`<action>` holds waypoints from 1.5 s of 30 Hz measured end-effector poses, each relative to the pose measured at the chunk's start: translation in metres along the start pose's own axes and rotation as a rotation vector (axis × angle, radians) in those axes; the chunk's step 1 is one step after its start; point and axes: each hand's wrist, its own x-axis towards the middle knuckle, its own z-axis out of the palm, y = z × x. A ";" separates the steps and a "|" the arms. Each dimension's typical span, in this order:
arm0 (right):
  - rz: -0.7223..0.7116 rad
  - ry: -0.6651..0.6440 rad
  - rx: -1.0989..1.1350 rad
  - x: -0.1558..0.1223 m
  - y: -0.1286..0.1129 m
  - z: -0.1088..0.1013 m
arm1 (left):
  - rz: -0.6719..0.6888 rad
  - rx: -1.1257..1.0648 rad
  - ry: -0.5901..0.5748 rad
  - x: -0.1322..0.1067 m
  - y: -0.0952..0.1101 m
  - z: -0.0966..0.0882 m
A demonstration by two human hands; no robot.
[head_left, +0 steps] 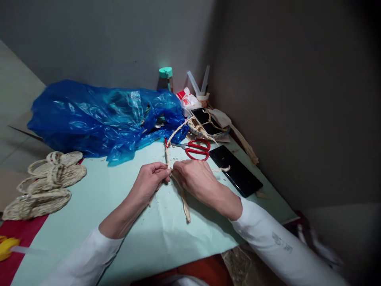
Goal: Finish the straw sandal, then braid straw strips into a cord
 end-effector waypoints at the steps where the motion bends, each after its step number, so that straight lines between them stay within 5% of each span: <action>1: -0.005 0.016 -0.042 -0.002 -0.004 0.000 | 0.000 -0.005 0.024 -0.001 -0.001 0.001; 4: -0.058 0.100 -0.126 -0.011 -0.017 0.005 | -0.018 -0.081 0.058 -0.002 -0.005 0.002; 12: -0.237 0.202 -0.140 -0.021 -0.028 0.028 | -0.049 -0.398 -0.070 -0.004 -0.005 -0.005; 17: -0.169 0.083 0.289 -0.019 -0.008 0.012 | -0.004 -0.365 -0.126 -0.003 -0.002 -0.010; 20: -0.044 0.142 0.535 -0.016 0.006 -0.001 | 0.003 -0.370 -0.163 -0.005 0.000 -0.012; 24: 0.060 0.274 0.523 -0.010 0.014 -0.005 | -0.003 -0.353 -0.163 -0.007 0.001 -0.013; 28: -0.012 0.081 0.739 -0.003 0.011 0.005 | -0.020 -0.348 -0.142 -0.006 0.000 -0.011; 39: 0.022 -0.039 0.937 0.008 0.015 0.020 | 0.078 -0.048 -0.167 -0.008 -0.004 -0.004; 45: 0.057 -0.008 0.964 0.006 0.013 0.029 | 0.175 0.356 -0.030 -0.015 0.000 -0.003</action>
